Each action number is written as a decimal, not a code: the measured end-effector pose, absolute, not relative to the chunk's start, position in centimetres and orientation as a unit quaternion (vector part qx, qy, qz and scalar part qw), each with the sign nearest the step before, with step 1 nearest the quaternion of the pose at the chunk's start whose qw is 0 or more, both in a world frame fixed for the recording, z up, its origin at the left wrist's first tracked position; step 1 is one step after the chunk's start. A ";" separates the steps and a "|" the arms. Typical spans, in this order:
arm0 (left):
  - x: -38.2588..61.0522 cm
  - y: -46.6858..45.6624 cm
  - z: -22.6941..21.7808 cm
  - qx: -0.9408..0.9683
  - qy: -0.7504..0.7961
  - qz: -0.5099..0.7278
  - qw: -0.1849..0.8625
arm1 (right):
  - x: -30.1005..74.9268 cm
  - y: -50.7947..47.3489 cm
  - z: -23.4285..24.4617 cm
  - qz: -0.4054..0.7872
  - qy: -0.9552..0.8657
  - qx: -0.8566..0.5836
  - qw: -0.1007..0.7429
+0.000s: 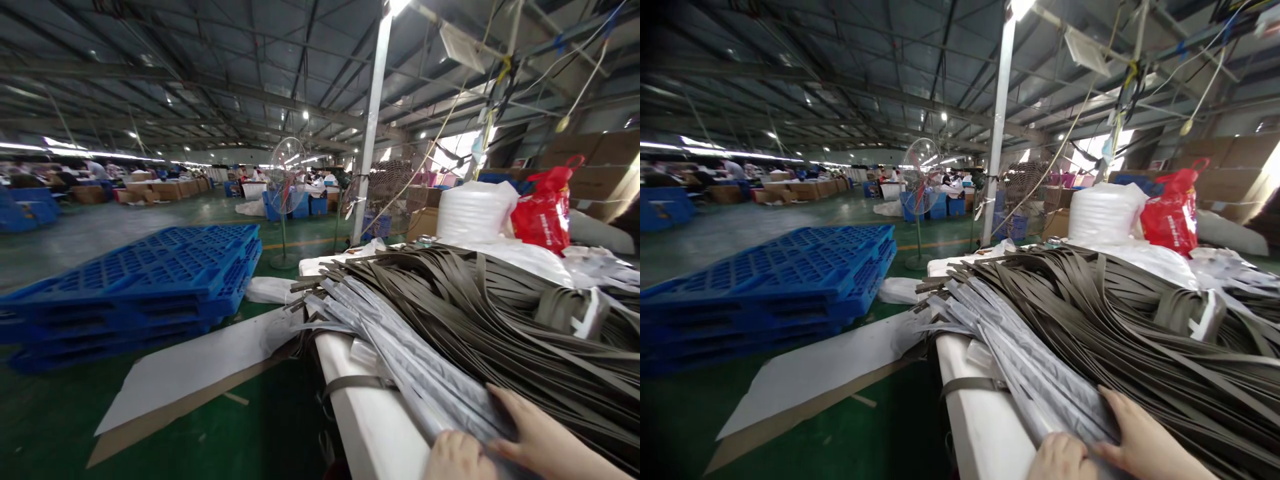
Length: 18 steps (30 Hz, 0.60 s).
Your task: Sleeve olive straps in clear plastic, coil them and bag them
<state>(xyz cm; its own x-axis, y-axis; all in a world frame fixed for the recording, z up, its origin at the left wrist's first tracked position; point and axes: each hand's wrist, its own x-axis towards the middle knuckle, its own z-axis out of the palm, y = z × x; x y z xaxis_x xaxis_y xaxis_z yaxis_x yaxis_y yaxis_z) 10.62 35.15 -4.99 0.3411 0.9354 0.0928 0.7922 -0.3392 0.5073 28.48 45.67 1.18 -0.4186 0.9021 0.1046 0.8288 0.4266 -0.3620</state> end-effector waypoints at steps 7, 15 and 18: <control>9.6 34.1 -2.7 0.789 0.533 0.175 0.250 | 23.9 45.1 -0.6 0.037 -0.852 -0.516 0.080; 10.2 33.7 -2.3 0.800 0.547 0.135 0.205 | 23.3 44.0 0.7 -0.018 -0.860 -0.510 0.028; 10.3 33.9 -2.7 0.824 0.534 0.118 0.148 | 22.9 44.1 1.6 -0.029 -0.851 -0.523 0.012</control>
<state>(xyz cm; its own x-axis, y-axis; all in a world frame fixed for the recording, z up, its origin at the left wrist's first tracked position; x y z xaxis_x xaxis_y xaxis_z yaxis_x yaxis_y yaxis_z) 10.32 33.85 -2.71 0.4016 0.9151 0.0369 0.8449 -0.3857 0.3707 22.94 44.08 1.56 -0.4518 0.8906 0.0514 0.8921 0.4504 0.0369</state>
